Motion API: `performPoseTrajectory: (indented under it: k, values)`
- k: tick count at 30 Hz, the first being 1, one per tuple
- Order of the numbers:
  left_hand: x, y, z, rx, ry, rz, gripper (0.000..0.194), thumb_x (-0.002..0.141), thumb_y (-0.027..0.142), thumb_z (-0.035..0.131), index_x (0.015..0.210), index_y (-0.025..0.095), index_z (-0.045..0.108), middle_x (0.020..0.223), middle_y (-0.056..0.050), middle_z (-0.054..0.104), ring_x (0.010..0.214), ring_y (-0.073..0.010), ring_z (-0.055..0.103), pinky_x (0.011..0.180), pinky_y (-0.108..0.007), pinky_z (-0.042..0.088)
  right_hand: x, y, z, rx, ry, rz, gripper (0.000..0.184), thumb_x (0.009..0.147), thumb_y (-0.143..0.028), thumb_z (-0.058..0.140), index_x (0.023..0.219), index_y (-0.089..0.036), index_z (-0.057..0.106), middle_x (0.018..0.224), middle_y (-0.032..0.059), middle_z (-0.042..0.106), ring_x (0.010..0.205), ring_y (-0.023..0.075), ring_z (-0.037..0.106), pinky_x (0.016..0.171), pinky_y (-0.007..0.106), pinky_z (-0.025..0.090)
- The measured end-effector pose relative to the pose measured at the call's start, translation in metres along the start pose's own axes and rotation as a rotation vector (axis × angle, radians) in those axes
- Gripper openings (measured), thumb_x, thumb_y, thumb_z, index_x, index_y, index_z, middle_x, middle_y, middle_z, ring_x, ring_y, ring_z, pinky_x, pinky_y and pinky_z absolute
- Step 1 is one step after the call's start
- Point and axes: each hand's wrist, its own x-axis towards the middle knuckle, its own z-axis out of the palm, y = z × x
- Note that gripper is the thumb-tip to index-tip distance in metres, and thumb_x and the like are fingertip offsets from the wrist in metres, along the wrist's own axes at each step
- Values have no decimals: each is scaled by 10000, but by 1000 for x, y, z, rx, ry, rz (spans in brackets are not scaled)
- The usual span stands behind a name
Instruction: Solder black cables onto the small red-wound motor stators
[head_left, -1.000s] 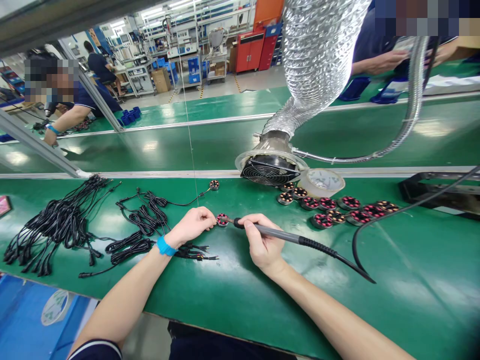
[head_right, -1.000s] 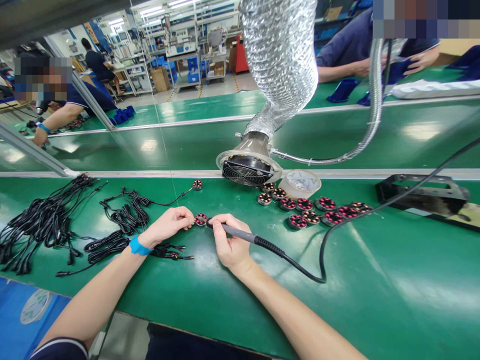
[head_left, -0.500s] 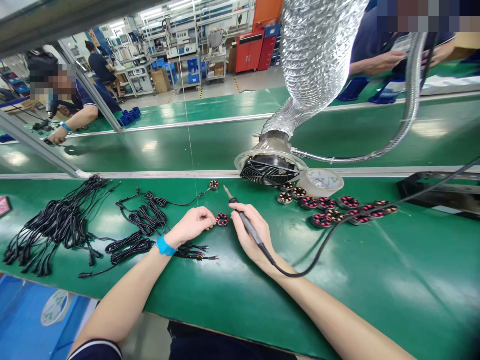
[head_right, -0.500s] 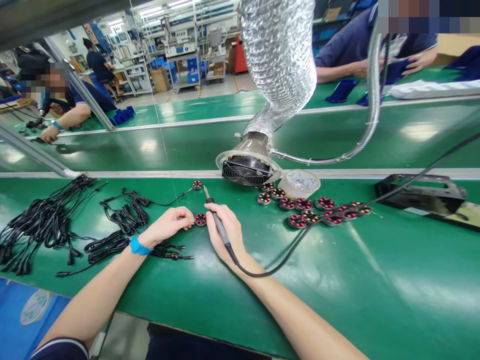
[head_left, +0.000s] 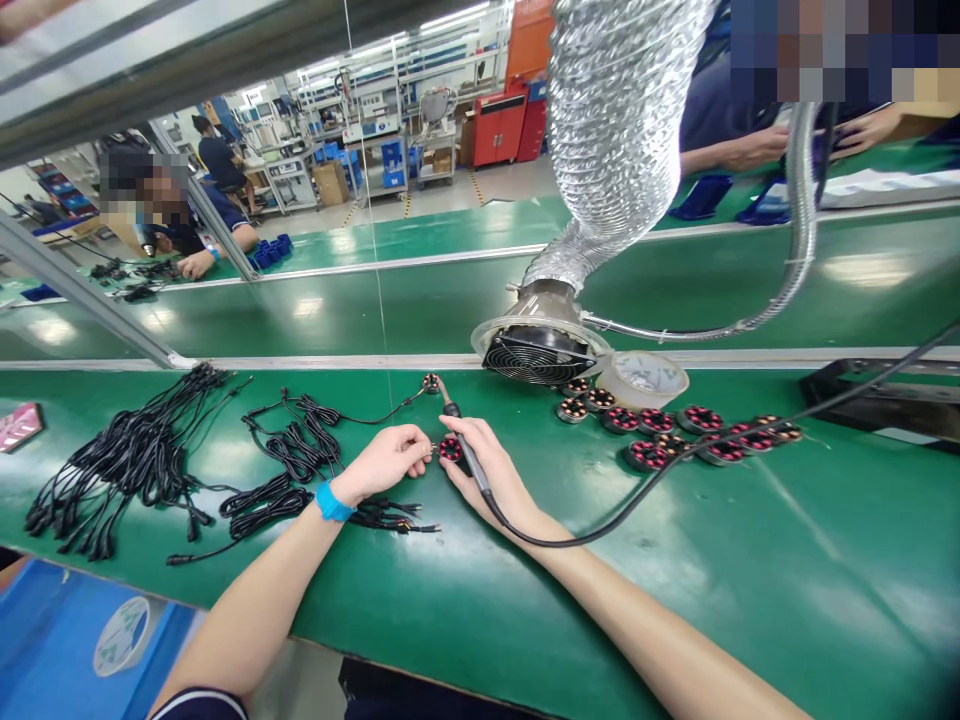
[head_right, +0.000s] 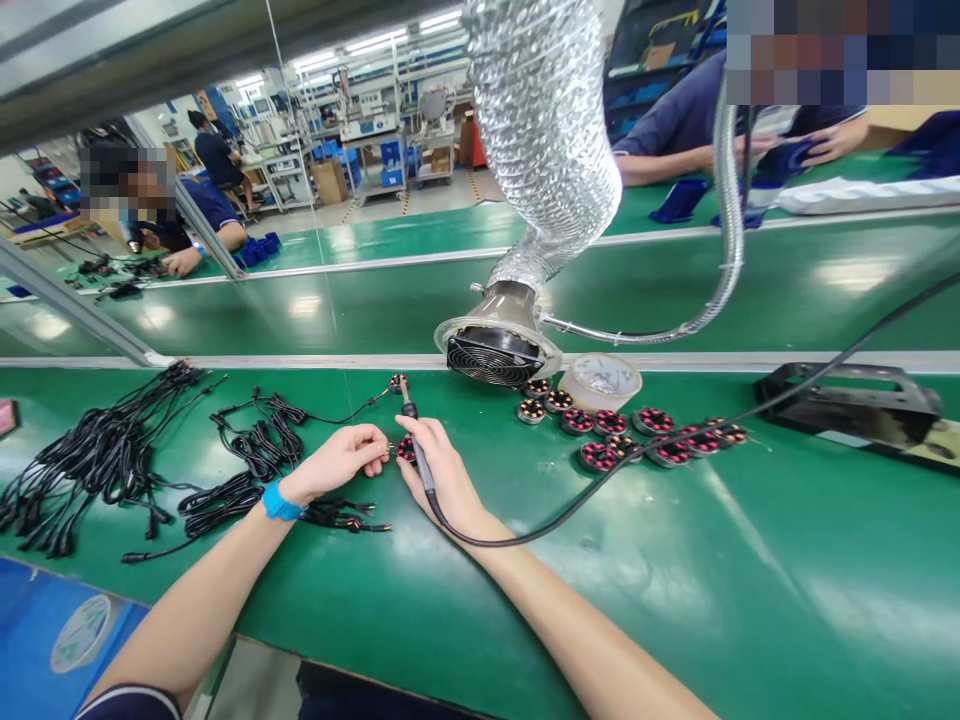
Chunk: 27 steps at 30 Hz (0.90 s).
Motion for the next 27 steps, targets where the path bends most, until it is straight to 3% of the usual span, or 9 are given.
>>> performPoseTrajectory:
  k: [5,11,18,21,27]
  values:
    - [-2,5,0,74,44,-6,244,848,390,558,808,150,574,558,42,520,520,-92,444,553,-222,339,0,2,-2,-23,30,25,476,854,-139,578,1306,-261,490,1145,76,532,951,196,637,870,341,545]
    - [-1,9,-2,-52,56,-74,241,719,362,666,758,136,595,624,20,572,524,-78,437,518,-218,289,-1,5,-1,-34,39,64,483,846,-130,591,1299,-263,487,1132,70,508,956,197,618,897,361,532]
    - [5,-2,-8,-171,39,-68,248,704,364,676,718,121,629,613,17,574,457,-45,345,463,-216,208,-1,-1,-3,-35,38,57,448,845,-137,594,1262,-264,490,1112,67,515,933,200,630,869,357,544]
    - [6,-1,-5,-106,91,-89,240,676,352,711,704,118,664,554,31,538,472,-57,374,472,-212,236,-2,-1,-3,-41,41,48,458,842,-135,599,1267,-267,492,1115,66,517,938,199,630,875,354,544]
    - [6,-2,0,-77,148,-80,266,643,356,766,717,106,711,634,-28,665,581,-112,531,593,-239,397,-3,1,-2,-20,22,50,488,837,-136,603,1288,-279,483,1127,67,525,948,206,630,892,371,545]
